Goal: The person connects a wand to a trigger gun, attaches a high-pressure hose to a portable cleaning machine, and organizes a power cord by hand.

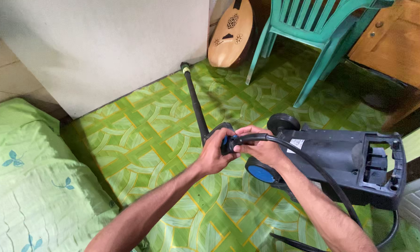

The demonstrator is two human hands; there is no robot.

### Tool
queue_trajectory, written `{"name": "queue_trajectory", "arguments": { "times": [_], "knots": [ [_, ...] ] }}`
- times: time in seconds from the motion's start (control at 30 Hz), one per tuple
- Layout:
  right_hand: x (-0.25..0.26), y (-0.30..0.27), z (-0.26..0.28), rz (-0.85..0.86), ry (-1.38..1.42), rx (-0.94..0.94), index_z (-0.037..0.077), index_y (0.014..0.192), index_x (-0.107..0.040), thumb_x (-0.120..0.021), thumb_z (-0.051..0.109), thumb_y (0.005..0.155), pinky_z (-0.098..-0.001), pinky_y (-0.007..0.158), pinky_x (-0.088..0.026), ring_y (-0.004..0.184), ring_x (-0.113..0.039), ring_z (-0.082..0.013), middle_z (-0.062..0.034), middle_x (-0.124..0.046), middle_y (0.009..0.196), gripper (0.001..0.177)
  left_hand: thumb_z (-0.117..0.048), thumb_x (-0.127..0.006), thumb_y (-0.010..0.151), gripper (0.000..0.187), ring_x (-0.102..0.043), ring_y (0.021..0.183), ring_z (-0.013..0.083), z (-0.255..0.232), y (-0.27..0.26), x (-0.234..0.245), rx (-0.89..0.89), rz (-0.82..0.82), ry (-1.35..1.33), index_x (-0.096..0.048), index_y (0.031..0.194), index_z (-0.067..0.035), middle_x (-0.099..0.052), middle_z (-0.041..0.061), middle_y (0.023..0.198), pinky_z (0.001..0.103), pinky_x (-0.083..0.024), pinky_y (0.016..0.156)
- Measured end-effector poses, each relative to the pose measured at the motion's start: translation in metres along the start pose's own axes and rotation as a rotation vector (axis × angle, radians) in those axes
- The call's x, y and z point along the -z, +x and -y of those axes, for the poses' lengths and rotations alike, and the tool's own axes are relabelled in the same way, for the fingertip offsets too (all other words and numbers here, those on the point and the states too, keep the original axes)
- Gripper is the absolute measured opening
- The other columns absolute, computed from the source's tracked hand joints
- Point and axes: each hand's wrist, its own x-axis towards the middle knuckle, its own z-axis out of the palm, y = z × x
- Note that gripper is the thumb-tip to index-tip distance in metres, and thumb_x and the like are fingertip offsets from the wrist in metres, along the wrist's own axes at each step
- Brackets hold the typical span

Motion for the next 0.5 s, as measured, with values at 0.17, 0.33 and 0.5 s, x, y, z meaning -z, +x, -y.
{"name": "queue_trajectory", "arguments": {
  "times": [0.17,0.33,0.5],
  "knots": [
    [-0.002,-0.003,-0.002,-0.002,-0.053,-0.021,0.004,0.114,-0.067,-0.088,0.015,0.079,-0.0219,0.074,-0.058,0.087,-0.069,-0.0047,-0.001,-0.076,0.097,0.042,-0.014,-0.09,0.072,0.053,-0.064,0.1,0.0334,0.007,-0.002,-0.008,0.058,-0.021,-0.032,-0.057,0.113,-0.009,-0.063,0.014,0.105,0.043,-0.054,0.085],
    [-0.003,-0.007,-0.011,0.018,-0.07,0.005,0.003,0.113,-0.065,-0.086,0.016,0.082,-0.0225,0.073,-0.058,0.087,-0.069,-0.0044,-0.0011,-0.076,0.097,0.04,-0.013,-0.091,0.068,0.055,-0.063,0.098,0.034,0.01,-0.005,-0.011,0.024,-0.025,0.0,-0.056,0.11,-0.008,-0.061,0.014,0.102,0.043,-0.053,0.083],
    [-0.01,-0.012,-0.02,-0.044,-0.018,0.145,0.002,0.117,-0.062,-0.082,0.016,0.087,-0.0215,0.078,-0.058,0.092,-0.067,-0.0037,-0.0007,-0.072,0.101,0.038,-0.019,-0.092,0.071,0.059,-0.063,0.103,0.0392,0.004,0.0,-0.004,-0.004,0.052,0.058,-0.054,0.115,-0.009,-0.064,0.016,0.106,0.048,-0.051,0.088]
  ]
}}
